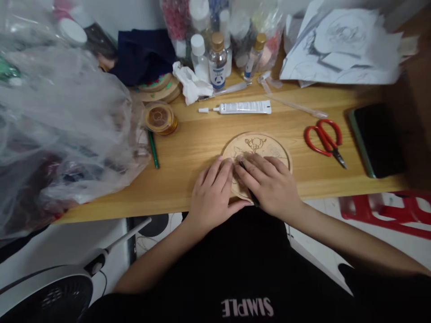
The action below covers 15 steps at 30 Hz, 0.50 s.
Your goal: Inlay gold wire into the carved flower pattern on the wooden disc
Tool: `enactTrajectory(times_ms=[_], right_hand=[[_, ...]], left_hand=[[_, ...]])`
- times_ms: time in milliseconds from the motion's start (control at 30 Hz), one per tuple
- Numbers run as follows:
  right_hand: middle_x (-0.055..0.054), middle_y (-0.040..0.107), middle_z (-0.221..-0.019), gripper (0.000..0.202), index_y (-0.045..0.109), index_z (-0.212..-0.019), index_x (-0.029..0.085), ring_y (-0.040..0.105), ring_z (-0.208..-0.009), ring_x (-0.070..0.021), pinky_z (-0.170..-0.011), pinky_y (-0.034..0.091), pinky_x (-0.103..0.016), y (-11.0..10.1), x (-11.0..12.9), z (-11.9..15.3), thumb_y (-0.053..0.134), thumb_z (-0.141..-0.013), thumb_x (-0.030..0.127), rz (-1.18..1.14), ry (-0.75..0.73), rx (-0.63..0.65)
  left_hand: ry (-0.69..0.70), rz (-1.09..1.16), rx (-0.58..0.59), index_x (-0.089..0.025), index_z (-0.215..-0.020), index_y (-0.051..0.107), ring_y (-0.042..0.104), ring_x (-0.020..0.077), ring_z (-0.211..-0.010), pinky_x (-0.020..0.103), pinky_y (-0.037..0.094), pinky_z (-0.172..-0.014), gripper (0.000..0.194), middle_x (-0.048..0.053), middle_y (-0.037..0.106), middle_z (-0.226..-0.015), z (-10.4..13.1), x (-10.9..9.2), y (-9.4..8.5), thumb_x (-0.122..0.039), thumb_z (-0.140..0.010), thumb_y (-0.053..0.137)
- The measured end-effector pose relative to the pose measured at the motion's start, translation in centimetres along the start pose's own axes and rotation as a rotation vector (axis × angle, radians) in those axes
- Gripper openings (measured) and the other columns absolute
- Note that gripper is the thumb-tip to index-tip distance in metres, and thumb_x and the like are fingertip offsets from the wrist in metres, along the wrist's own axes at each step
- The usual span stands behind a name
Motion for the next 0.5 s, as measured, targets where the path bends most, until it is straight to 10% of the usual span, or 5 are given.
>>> enactTrajectory(times_ms=[500], right_hand=[[-0.014, 0.069, -0.126, 0.033, 0.063, -0.123, 0.009, 0.057, -0.115, -0.0254, -0.094, 0.037, -0.039, 0.3, 0.1, 0.3, 0.051, -0.095, 0.021, -0.069, 0.000, 0.002]], left_hand=[[0.025, 0.265, -0.011, -0.005, -0.127, 0.060, 0.058, 0.0313, -0.125, 0.049, 0.051, -0.106, 0.052, 0.017, 0.067, -0.128, -0.6, 1.7, -1.1, -0.045, -0.094, 0.060]])
Point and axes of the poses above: each hand's wrist, its own z-axis away from the middle knuckle, its own y-axis out of the palm, x = y × z, the point moved 8 cm from there along -z, towards the middle knuckle
